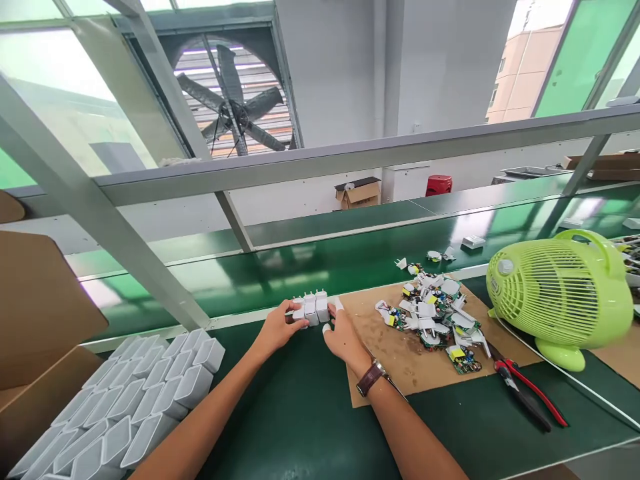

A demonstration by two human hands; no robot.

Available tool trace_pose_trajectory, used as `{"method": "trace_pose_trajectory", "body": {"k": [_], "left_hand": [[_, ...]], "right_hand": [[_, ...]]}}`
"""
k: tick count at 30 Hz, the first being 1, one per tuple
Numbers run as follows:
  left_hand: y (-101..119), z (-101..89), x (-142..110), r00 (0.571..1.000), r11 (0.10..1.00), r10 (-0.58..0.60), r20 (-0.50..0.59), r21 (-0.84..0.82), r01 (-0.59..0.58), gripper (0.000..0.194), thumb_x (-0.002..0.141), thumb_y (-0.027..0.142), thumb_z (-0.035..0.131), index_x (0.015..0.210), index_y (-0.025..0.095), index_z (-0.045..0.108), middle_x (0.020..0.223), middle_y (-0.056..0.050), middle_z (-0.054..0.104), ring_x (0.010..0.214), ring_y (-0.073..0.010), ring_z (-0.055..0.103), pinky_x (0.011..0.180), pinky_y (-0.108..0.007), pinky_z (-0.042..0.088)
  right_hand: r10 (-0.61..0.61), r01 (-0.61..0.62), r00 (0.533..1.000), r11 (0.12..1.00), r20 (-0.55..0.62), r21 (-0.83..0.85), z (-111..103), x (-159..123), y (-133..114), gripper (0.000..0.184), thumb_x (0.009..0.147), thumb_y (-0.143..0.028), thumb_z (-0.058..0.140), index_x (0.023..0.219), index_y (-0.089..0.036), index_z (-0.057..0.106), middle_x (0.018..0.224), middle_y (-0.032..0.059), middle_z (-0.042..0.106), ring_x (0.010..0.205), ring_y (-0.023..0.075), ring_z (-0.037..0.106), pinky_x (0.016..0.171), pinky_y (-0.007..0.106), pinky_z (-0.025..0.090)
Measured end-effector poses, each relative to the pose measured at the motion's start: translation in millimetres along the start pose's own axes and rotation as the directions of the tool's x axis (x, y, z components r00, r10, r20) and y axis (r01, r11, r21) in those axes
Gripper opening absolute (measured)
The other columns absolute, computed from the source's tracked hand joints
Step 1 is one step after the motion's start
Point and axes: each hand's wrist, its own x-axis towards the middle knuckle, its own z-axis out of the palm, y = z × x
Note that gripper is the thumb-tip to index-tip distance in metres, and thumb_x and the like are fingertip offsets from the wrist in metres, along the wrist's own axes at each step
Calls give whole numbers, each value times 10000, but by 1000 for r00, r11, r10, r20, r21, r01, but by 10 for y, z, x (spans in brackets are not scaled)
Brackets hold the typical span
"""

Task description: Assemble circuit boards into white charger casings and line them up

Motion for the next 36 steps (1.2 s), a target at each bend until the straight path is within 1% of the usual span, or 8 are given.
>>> {"method": "trace_pose_trajectory", "body": {"k": [6,11,14,22,29,32,34,36], "left_hand": [[16,3,164,999,1000,22,35,-4,-22,406,660,305,814,980,200,588,1288,-105,648,1147,-288,651,916,-413,579],[63,-131,307,996,999,32,80,-13,-31,1027,541,311,918,1440,208,435,1487,-176,488,1222,-335,600,967,-458,538],[101,-166,369,977,1000,20,212,12,-24,1280,560,289,908,1616,228,186,1485,-179,506,1227,-326,596,978,-437,524],[175,-138,442,953,999,6,303,39,-18,1073,589,340,904,1532,180,417,1330,-142,627,1096,-313,666,1024,-449,500],[295,-97,419,962,1000,29,272,-19,-25,1206,586,319,912,1605,174,282,1439,-215,568,1237,-380,623,1022,-498,514],[424,-429,246,985,997,60,161,-58,-51,1232,633,362,899,1631,214,191,1568,-229,436,1411,-382,480,1052,-490,500],[529,-855,-6,989,986,146,1,-75,-146,1046,748,397,825,1607,243,250,1571,-195,444,1434,-343,461,1050,-474,511],[636,-1362,-362,953,967,242,-183,-39,-253,853,799,435,792,1529,244,394,1484,-156,543,1374,-317,526,1009,-448,551]], "right_hand": [[43,-42,999,999,23,-6,-51,82,30,786,778,-153,563,1534,-157,348,1524,183,514,1424,299,503,1172,509,428],[59,-55,994,997,89,-53,-124,313,-103,1061,701,-134,706,1620,-175,178,1638,199,356,1501,329,387,1206,505,378],[41,-30,983,998,181,-63,-165,460,-230,1111,655,-119,770,1614,-202,215,1581,189,453,1398,324,515,1153,494,442],[48,-11,955,992,294,-126,-348,568,-330,1085,674,-119,801,1610,-186,257,1318,170,669,1098,271,687,1012,447,544],[29,20,971,979,236,-205,-369,570,-370,1069,689,-191,820,1600,-180,262,1430,209,587,1264,323,618,1113,511,477],[27,26,977,970,213,-241,-507,460,-344,1073,679,-278,842,1586,-172,278,1553,251,447,1429,383,468,1180,565,397],[6,41,982,969,191,-244,-692,331,-284,1057,711,-361,810,1589,-182,248,1599,236,384,1493,384,381,1202,598,358],[-67,98,988,970,141,-222,-929,197,-200,949,738,-434,774,1549,-212,334,1537,207,483,1448,362,463,1173,594,413]]}}
